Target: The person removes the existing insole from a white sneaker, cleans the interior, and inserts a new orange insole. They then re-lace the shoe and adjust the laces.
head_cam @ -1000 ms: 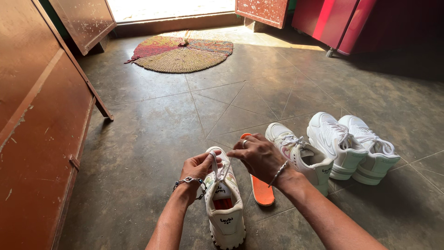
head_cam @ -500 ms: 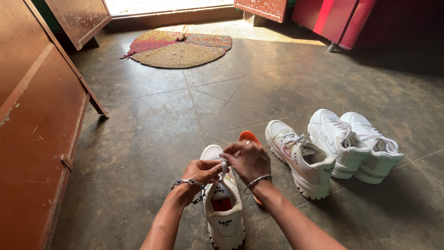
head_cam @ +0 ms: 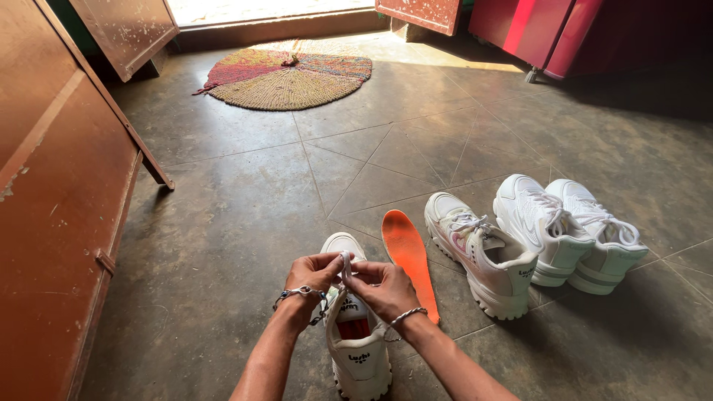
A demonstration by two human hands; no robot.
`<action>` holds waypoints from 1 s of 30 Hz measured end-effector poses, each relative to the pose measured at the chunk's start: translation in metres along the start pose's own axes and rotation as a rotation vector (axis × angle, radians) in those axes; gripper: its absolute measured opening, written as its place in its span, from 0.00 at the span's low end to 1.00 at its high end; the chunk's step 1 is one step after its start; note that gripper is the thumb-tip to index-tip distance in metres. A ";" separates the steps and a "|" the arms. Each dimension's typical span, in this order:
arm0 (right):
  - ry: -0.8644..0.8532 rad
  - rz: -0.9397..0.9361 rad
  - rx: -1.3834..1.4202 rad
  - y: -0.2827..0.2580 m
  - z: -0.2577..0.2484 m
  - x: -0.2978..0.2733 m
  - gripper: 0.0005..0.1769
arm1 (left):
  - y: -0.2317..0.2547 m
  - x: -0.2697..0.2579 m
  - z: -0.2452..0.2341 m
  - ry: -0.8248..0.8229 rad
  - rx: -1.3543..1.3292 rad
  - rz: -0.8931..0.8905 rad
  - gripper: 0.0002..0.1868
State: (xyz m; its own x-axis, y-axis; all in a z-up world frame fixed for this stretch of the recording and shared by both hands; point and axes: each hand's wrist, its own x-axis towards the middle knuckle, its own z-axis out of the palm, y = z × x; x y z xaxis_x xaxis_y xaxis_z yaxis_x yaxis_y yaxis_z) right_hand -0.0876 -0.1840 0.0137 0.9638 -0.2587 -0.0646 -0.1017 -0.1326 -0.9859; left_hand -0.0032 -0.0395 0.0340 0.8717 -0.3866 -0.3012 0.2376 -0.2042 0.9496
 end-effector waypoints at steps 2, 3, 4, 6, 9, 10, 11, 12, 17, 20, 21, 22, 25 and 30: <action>-0.016 0.002 0.167 0.005 0.001 0.000 0.21 | -0.004 0.002 0.001 -0.022 0.052 -0.005 0.15; 0.028 0.043 0.169 0.008 0.002 0.000 0.20 | -0.007 0.004 0.001 0.001 0.050 -0.019 0.15; 0.071 0.083 0.172 0.010 0.004 0.000 0.20 | -0.011 0.005 0.001 0.025 0.048 -0.031 0.15; 0.138 0.165 0.218 0.015 0.005 -0.002 0.19 | -0.019 0.008 -0.002 0.103 -0.028 -0.064 0.15; 0.188 0.242 0.376 0.022 0.008 -0.002 0.18 | -0.029 0.009 -0.012 0.161 -0.188 -0.104 0.15; 0.191 0.236 0.445 0.024 0.008 -0.002 0.17 | -0.032 0.007 -0.014 0.111 -0.201 -0.107 0.15; 0.195 0.230 0.514 0.026 0.008 -0.002 0.17 | -0.034 0.006 -0.016 0.060 -0.214 -0.109 0.15; 0.199 0.238 0.525 0.028 0.009 -0.001 0.16 | -0.034 0.006 -0.017 -0.016 -0.148 -0.085 0.16; 0.131 0.090 0.410 0.031 0.011 0.005 0.13 | -0.027 0.005 -0.017 -0.203 0.159 -0.058 0.19; 0.117 0.092 0.127 0.031 0.009 0.007 0.15 | -0.030 0.007 -0.010 -0.212 0.043 -0.005 0.21; 0.110 0.090 0.130 0.031 0.006 0.008 0.15 | -0.033 0.009 -0.007 -0.177 0.042 -0.015 0.20; 0.101 0.090 0.138 0.031 0.007 0.007 0.15 | -0.037 0.009 -0.007 -0.140 0.045 -0.028 0.20; 0.055 0.055 0.125 0.024 0.004 0.003 0.15 | -0.046 0.012 -0.006 -0.100 -0.056 0.006 0.19; 0.073 0.039 -0.094 0.004 0.000 -0.009 0.16 | -0.055 0.017 -0.005 -0.063 -0.050 -0.064 0.18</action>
State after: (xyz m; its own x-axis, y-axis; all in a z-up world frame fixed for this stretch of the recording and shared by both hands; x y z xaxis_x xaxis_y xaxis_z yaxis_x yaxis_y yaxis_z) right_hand -0.0964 -0.1825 0.0107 0.9383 -0.3344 -0.0881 -0.1649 -0.2088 -0.9640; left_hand 0.0012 -0.0304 -0.0225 0.8260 -0.4300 -0.3644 0.3140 -0.1859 0.9310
